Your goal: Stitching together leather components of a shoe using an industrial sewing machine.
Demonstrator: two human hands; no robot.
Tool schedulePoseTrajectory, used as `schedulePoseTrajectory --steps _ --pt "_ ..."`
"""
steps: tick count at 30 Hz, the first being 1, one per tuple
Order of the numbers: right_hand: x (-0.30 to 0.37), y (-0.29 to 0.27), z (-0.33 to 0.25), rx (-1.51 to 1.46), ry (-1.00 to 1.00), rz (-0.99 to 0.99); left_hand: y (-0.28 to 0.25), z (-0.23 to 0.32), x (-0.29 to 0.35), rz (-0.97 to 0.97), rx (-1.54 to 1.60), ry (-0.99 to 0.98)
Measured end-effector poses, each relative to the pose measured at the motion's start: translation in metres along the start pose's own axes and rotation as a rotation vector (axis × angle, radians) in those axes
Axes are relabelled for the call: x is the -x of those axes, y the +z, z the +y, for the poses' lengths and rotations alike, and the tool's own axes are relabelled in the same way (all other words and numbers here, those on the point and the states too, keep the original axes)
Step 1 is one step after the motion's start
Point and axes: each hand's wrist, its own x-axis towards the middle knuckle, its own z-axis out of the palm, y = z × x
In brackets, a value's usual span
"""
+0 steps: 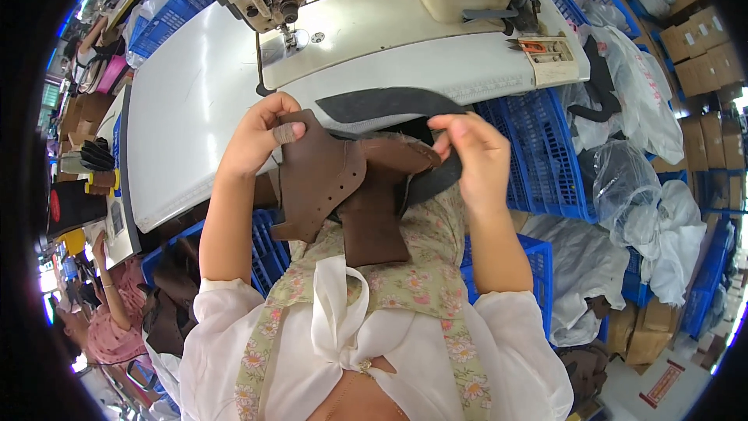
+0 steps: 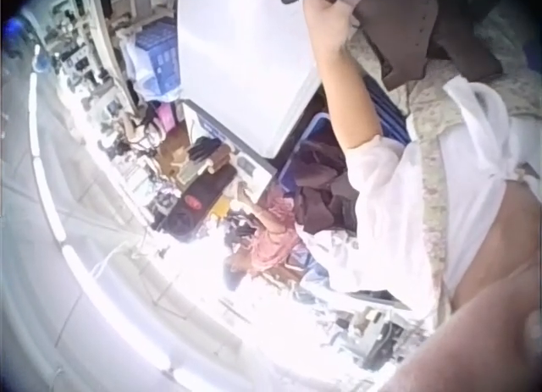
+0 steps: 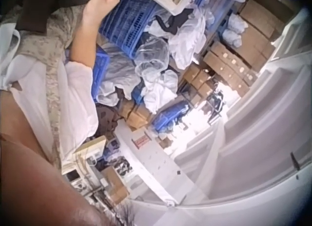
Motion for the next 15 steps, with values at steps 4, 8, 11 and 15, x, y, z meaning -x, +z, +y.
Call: schedulePoseTrajectory --steps 4,8,11,15 --pt "-0.005 -0.008 -0.005 -0.183 0.067 0.127 -0.01 -0.001 0.003 -0.012 -0.041 -0.026" --pt "-0.006 -0.008 -0.007 -0.11 0.063 0.089 -0.017 -0.009 -0.001 -0.034 0.069 0.005" --pt "-0.007 -0.004 -0.007 -0.063 0.077 0.049 -0.019 -0.006 -0.003 -0.019 0.026 -0.033" --pt "-0.006 -0.002 -0.002 0.004 0.078 0.053 -0.014 0.003 -0.018 -0.014 -0.008 -0.037"
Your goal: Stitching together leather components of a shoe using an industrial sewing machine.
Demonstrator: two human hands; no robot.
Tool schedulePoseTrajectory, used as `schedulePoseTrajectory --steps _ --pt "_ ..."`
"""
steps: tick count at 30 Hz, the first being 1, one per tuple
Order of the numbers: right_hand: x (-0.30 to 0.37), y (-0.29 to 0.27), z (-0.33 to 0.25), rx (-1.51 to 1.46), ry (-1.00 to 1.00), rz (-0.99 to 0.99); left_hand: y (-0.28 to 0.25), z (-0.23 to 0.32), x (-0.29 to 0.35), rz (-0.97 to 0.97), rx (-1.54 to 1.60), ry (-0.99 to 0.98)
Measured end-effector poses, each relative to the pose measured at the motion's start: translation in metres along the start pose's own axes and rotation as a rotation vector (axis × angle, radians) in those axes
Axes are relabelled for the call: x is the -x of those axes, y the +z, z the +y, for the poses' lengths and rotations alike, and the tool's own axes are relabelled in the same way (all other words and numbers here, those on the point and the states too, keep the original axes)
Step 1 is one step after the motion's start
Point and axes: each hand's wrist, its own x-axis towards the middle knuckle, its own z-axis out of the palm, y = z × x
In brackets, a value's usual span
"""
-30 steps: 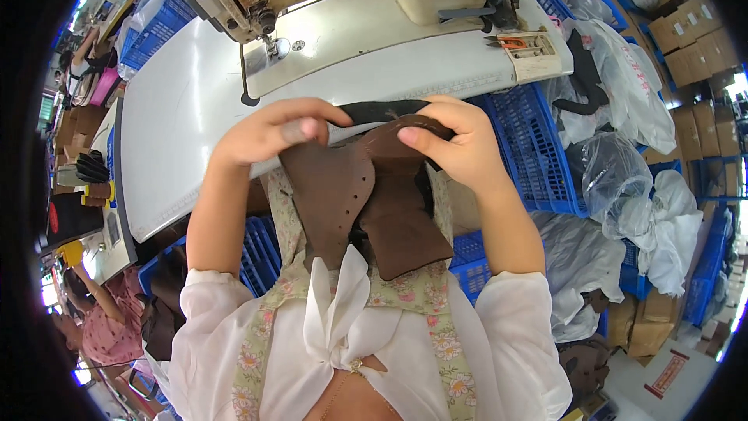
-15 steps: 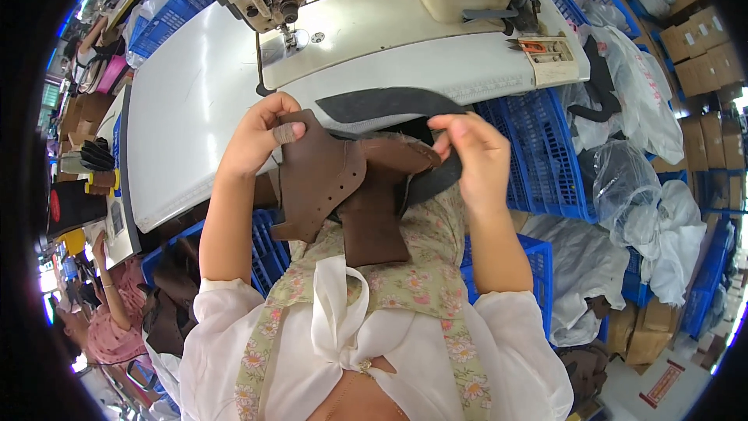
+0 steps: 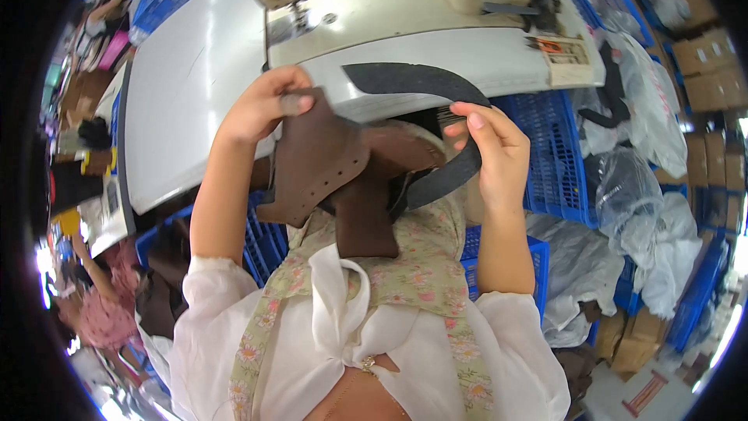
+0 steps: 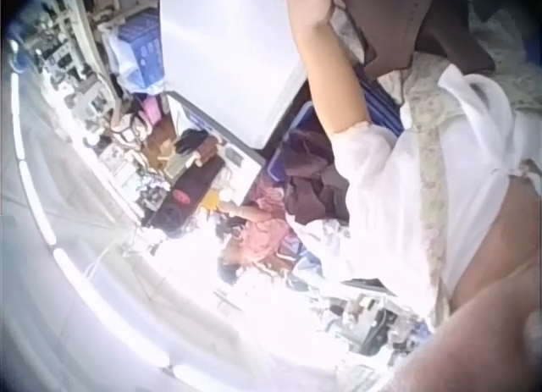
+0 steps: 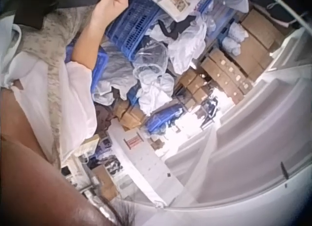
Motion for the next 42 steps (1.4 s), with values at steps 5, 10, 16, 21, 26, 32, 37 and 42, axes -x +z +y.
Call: schedulePoseTrajectory --steps 5,10,16,21,26,32,37,42 --pt "-0.002 0.001 0.018 0.281 -0.056 -0.12 0.006 0.007 -0.023 -0.164 0.06 -0.012" --pt "-0.001 0.001 0.021 0.283 -0.082 -0.07 0.005 0.007 -0.025 -0.162 0.067 -0.012" --pt "0.002 0.005 0.017 0.09 0.038 -0.076 -0.004 0.001 -0.023 -0.122 0.118 -0.026" --pt "0.01 0.018 0.025 0.3 -0.079 -0.291 -0.007 -0.003 -0.017 -0.089 0.118 -0.057" --pt "0.018 0.04 0.027 0.27 -0.101 -0.381 -0.019 -0.002 -0.005 -0.069 -0.014 -0.138" --pt "0.011 0.072 0.016 0.163 -0.157 -0.309 -0.04 0.023 -0.018 0.024 -0.307 0.027" --pt "0.004 0.089 0.007 0.158 -0.097 -0.308 -0.039 0.038 -0.024 0.095 -0.517 0.131" --pt "-0.015 0.082 -0.003 0.134 -0.233 -0.307 -0.019 0.035 -0.01 0.306 -0.729 0.126"
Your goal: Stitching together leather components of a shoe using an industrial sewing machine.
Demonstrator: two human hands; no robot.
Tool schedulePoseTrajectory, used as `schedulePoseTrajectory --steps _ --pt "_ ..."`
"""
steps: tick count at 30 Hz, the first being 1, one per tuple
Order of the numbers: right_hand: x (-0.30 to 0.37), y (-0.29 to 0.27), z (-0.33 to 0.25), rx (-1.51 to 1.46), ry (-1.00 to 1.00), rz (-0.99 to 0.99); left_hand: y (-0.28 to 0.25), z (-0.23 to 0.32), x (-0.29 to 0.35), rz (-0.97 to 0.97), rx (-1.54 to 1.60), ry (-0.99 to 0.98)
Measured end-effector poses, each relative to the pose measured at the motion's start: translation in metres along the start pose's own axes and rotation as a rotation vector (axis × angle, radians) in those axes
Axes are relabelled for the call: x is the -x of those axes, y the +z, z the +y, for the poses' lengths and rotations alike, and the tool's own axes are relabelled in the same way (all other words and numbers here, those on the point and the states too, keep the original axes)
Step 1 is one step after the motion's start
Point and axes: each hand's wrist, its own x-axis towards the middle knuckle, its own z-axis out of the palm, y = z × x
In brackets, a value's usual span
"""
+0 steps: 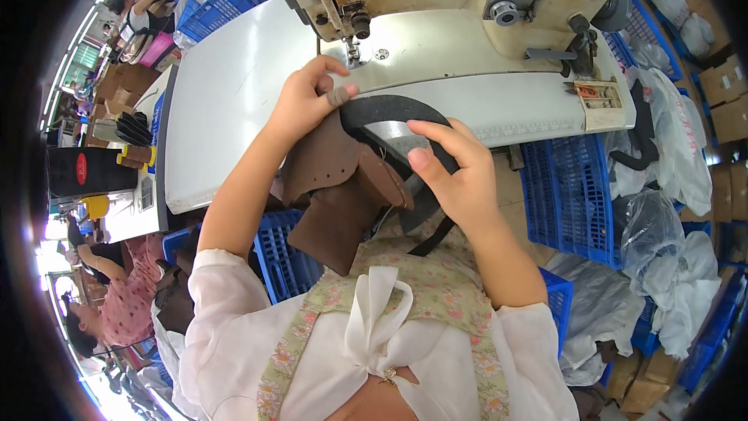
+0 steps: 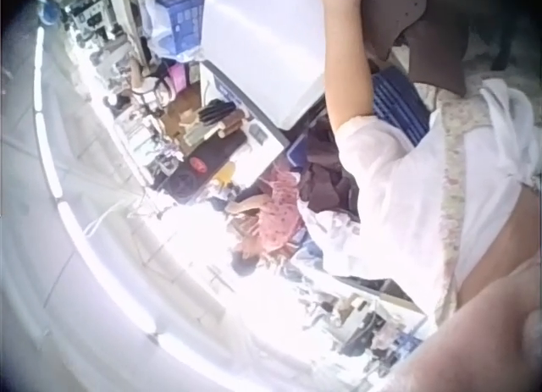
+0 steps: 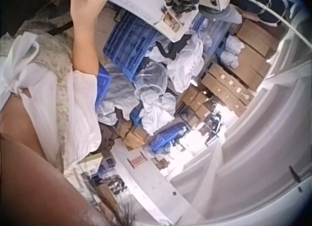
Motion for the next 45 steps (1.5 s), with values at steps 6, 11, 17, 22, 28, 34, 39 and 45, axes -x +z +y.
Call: schedulePoseTrajectory --steps 6,11,17,22,28,34,39,45 --pt "-0.03 0.002 -0.01 0.08 -0.014 -0.101 0.009 -0.025 0.001 -0.01 0.202 0.128" --pt "-0.047 0.005 -0.021 0.082 0.023 -0.119 -0.005 -0.021 0.005 -0.155 0.118 0.082" --pt "-0.039 0.011 -0.093 0.462 -0.691 -0.325 -0.012 -0.028 0.023 -0.044 0.125 0.028" --pt "0.0 0.052 -0.144 -0.401 -1.03 -0.88 -0.022 -0.041 0.035 -0.086 -0.056 0.006" --pt "0.06 0.152 -0.112 -0.631 -1.022 -1.231 -0.018 -0.019 0.045 -0.173 0.009 0.089" --pt "0.036 0.117 -0.134 -0.445 -1.068 -1.217 -0.029 -0.009 0.042 -0.19 -0.116 0.143" --pt "0.02 0.087 -0.159 -0.313 -1.109 -1.246 -0.033 -0.006 0.046 -0.177 -0.148 0.134" --pt "0.04 0.096 -0.149 -0.008 -0.896 -1.088 -0.035 0.012 0.043 -0.21 -0.235 0.202"
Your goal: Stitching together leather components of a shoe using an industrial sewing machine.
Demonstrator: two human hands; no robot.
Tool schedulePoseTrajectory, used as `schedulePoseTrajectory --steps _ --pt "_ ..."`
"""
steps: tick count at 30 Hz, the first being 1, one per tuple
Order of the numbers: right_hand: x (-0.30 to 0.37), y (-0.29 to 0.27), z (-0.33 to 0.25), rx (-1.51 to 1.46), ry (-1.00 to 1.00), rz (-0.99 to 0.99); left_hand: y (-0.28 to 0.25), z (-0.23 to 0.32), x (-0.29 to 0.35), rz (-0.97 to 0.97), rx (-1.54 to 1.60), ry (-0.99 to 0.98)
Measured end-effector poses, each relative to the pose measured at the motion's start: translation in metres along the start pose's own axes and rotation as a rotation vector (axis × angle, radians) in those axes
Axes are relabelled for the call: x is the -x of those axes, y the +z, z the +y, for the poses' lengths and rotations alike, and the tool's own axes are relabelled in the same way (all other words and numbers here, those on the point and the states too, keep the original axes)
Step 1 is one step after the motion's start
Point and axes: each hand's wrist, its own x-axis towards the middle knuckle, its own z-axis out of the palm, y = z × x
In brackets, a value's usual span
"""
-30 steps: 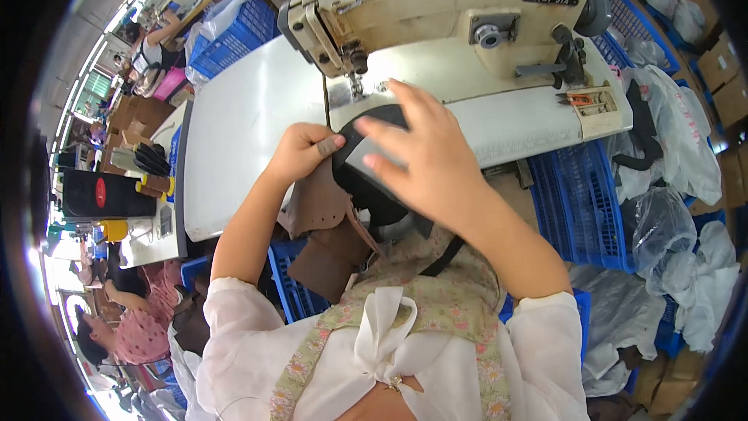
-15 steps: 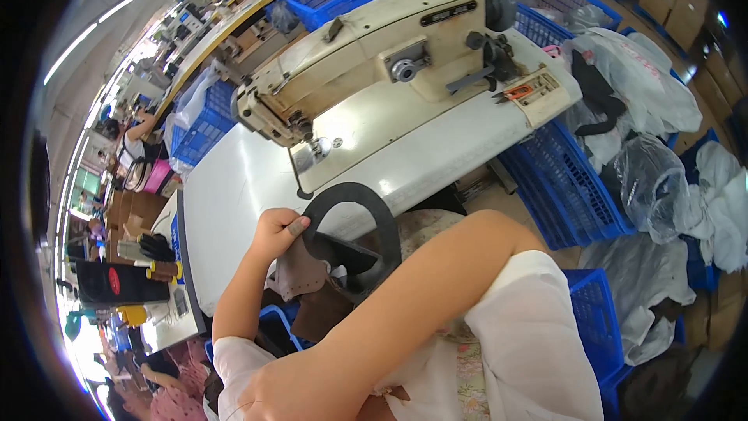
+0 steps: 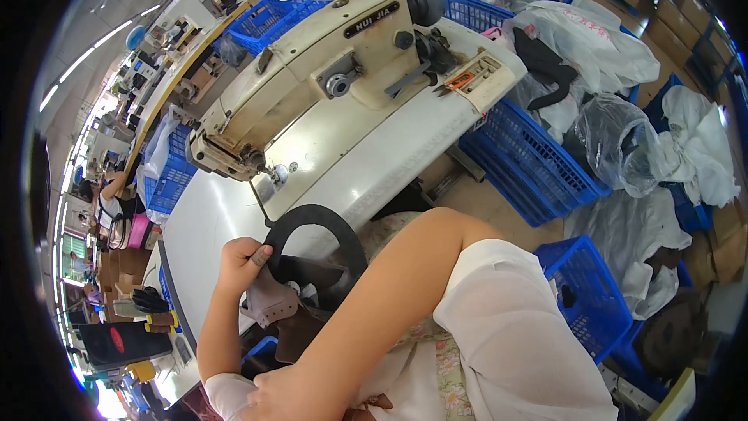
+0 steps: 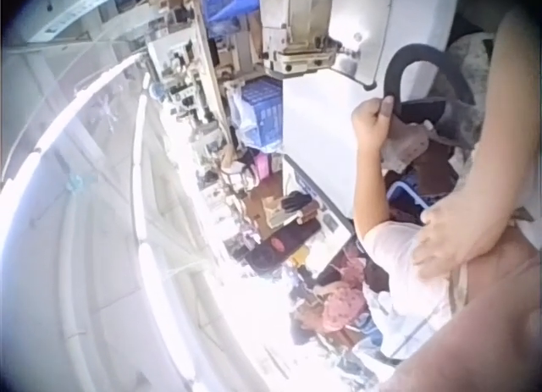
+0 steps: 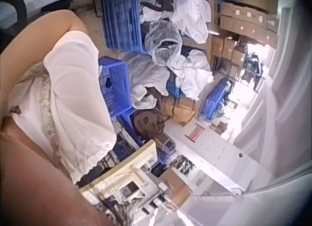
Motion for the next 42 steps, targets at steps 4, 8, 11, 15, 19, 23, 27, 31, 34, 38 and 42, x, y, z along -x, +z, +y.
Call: schedulePoseTrajectory --steps 4,8,11,15,19,23,27,31,34,38,42 --pt "-0.001 0.023 -0.002 0.282 0.172 0.256 -0.004 0.005 0.005 0.0 -0.058 0.031" --pt "0.0 0.032 -0.007 0.457 0.227 0.228 0.002 0.008 0.009 0.033 -0.077 0.046" --pt "-0.006 0.034 -0.008 0.394 0.29 0.204 -0.007 0.016 0.018 0.088 -0.098 0.04" --pt "-0.015 0.043 -0.008 0.321 0.251 0.151 -0.02 0.019 0.037 0.128 -0.136 0.015" --pt "-0.025 0.027 -0.018 0.483 0.209 -0.018 -0.02 0.011 0.06 0.125 -0.13 -0.091" --pt "-0.03 0.034 -0.015 0.441 0.018 0.271 -0.008 0.004 0.082 0.217 -0.106 -0.197" --pt "-0.047 0.049 -0.019 0.396 -0.418 0.662 0.013 -0.01 0.095 0.258 -0.004 -0.268" --pt "-0.032 -0.004 -0.036 0.259 -0.201 -0.001 0.031 -0.026 0.096 0.269 0.039 -0.248" --pt "-0.043 0.01 -0.031 0.074 0.048 0.071 0.035 -0.031 0.092 0.272 0.047 -0.28" --pt "-0.043 0.022 -0.024 -0.232 0.412 0.171 0.034 -0.034 0.081 0.243 0.103 -0.292" --pt "-0.02 0.009 -0.024 0.625 -0.37 0.705 0.035 -0.025 0.073 0.2 0.066 -0.24"
